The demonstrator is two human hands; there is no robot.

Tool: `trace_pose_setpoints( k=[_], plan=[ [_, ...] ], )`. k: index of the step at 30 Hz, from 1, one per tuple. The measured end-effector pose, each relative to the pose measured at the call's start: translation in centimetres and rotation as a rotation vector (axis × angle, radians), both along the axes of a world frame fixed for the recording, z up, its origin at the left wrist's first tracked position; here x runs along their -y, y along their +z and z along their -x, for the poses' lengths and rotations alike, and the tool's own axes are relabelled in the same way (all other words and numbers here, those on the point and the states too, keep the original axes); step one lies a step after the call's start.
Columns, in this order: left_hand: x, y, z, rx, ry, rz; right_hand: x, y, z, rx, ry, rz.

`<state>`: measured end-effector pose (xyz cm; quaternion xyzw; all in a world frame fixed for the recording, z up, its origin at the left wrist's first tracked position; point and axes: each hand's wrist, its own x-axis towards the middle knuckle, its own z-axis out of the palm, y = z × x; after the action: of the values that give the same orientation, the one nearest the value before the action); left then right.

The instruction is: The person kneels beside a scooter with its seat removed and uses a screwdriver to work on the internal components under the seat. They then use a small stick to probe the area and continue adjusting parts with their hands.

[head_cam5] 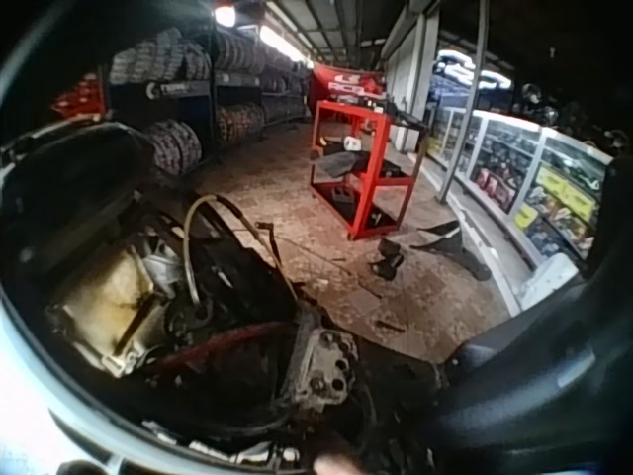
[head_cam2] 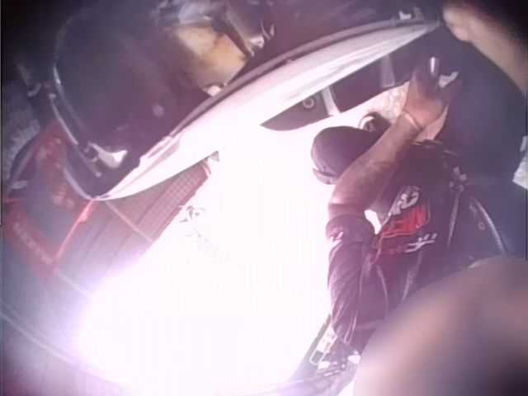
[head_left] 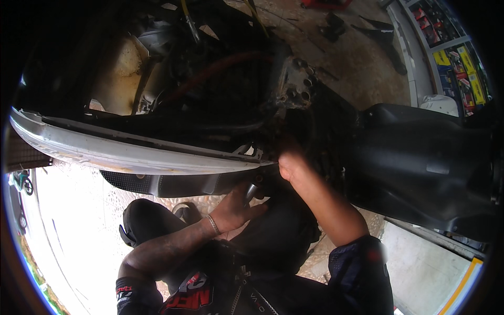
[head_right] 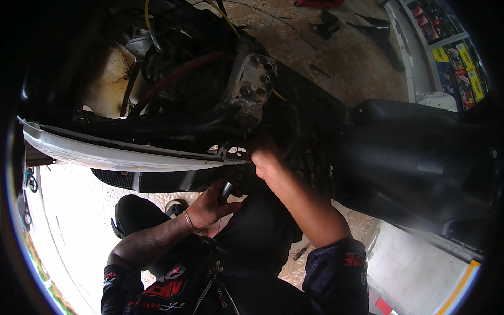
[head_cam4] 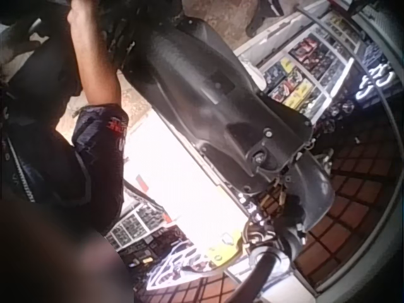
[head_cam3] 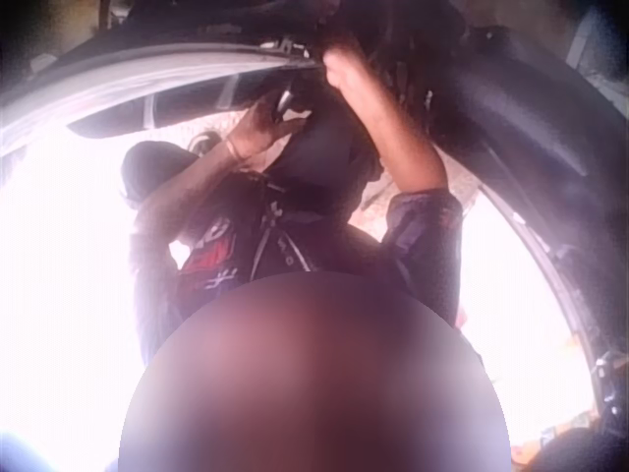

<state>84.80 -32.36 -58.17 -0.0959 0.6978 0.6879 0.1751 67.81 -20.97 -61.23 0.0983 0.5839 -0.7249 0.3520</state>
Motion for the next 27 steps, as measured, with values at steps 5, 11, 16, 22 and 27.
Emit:
trace_pose_setpoints(
  k=[5, 11, 16, 22, 27],
  plan=[
    [0.0, 0.0, 0.0, 0.043, -0.017, 0.014, 0.0, 0.4, -0.1, -0.023, 0.028, 0.003],
    [0.0, -0.2, -0.1, 0.045, -0.008, 0.013, -0.2, 0.7, 0.4, -0.007, 0.097, -0.020],
    [0.0, -0.3, 0.0, 0.023, -0.009, 0.013, -0.1, 0.2, 0.2, -0.022, 0.030, 0.014],
    [-0.1, 0.0, -0.1, 0.029, -0.018, 0.051, 0.1, -1.2, 0.2, 0.047, -0.027, 0.038],
    [-0.1, 0.0, 0.0, -0.010, -0.024, 0.059, -0.1, -0.6, 0.2, 0.072, 0.018, 0.066]
  ],
)
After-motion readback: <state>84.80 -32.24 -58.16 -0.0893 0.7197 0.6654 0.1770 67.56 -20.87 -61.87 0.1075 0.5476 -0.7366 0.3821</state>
